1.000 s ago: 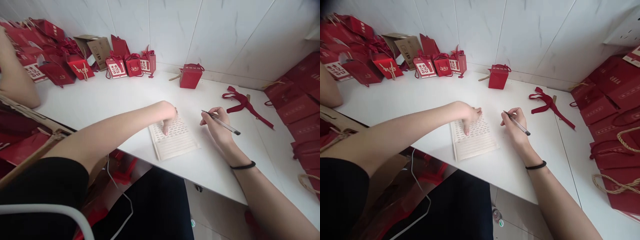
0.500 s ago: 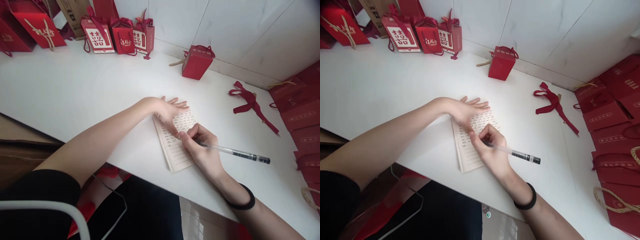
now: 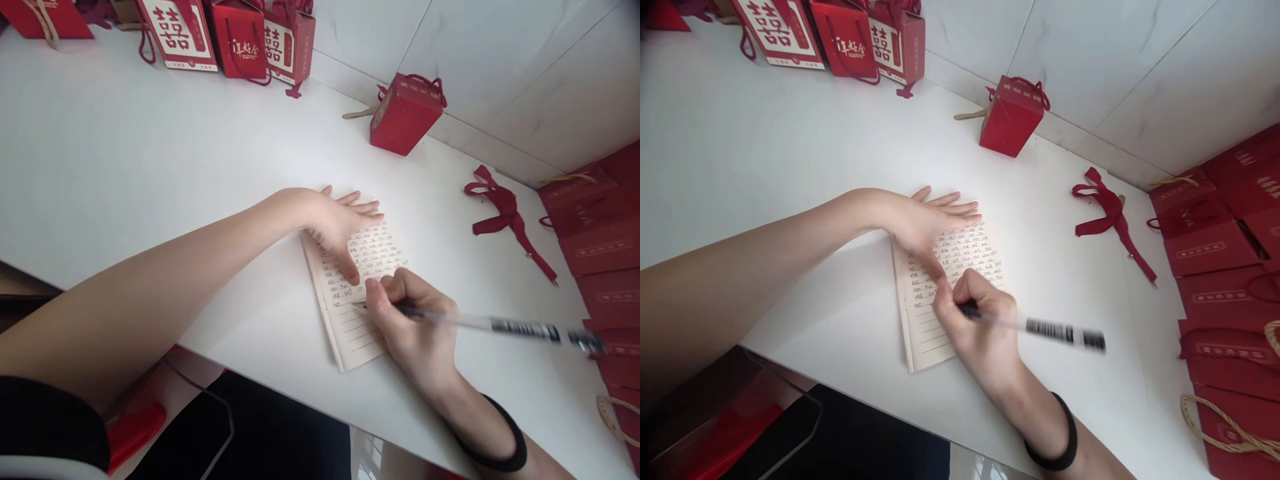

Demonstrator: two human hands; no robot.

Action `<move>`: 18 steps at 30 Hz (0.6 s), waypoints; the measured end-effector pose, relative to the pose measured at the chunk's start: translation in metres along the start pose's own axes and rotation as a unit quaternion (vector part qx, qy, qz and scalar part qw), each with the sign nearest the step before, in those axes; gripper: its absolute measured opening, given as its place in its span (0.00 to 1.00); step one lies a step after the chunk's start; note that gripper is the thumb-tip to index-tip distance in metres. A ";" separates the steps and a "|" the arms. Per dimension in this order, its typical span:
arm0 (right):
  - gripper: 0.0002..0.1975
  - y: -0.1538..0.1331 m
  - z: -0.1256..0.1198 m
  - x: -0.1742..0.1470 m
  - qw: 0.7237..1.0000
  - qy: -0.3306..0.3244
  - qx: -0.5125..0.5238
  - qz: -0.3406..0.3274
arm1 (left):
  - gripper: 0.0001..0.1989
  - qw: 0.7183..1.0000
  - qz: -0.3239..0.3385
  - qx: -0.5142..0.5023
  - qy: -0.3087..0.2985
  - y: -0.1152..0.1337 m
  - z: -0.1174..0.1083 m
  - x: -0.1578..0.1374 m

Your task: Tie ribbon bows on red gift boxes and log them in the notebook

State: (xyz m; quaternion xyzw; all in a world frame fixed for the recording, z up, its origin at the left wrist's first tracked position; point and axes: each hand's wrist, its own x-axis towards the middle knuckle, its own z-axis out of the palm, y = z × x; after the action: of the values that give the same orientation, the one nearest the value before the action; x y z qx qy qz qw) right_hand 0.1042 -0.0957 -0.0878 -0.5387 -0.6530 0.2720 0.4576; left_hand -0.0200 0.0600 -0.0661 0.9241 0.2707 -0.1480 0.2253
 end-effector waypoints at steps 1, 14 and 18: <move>0.18 -0.001 0.000 -0.002 0.999 -0.018 0.007 -0.034 | 0.57 1.000 0.000 0.002 0.001 0.000 0.000 -0.001; 0.15 -0.008 0.005 -0.005 0.994 -0.039 0.080 0.057 | 0.55 0.999 -0.003 -0.042 0.033 0.000 0.004 -0.004; 0.16 -0.004 0.002 -0.002 0.993 -0.014 0.067 0.098 | 0.55 0.999 -0.003 -0.033 0.024 -0.001 0.004 -0.003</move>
State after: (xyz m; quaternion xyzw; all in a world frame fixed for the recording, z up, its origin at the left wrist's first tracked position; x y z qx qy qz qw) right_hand 0.1007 -0.0987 -0.0857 -0.5642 -0.5835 0.3669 0.4545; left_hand -0.0233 0.0575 -0.0690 0.9188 0.2832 -0.1170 0.2487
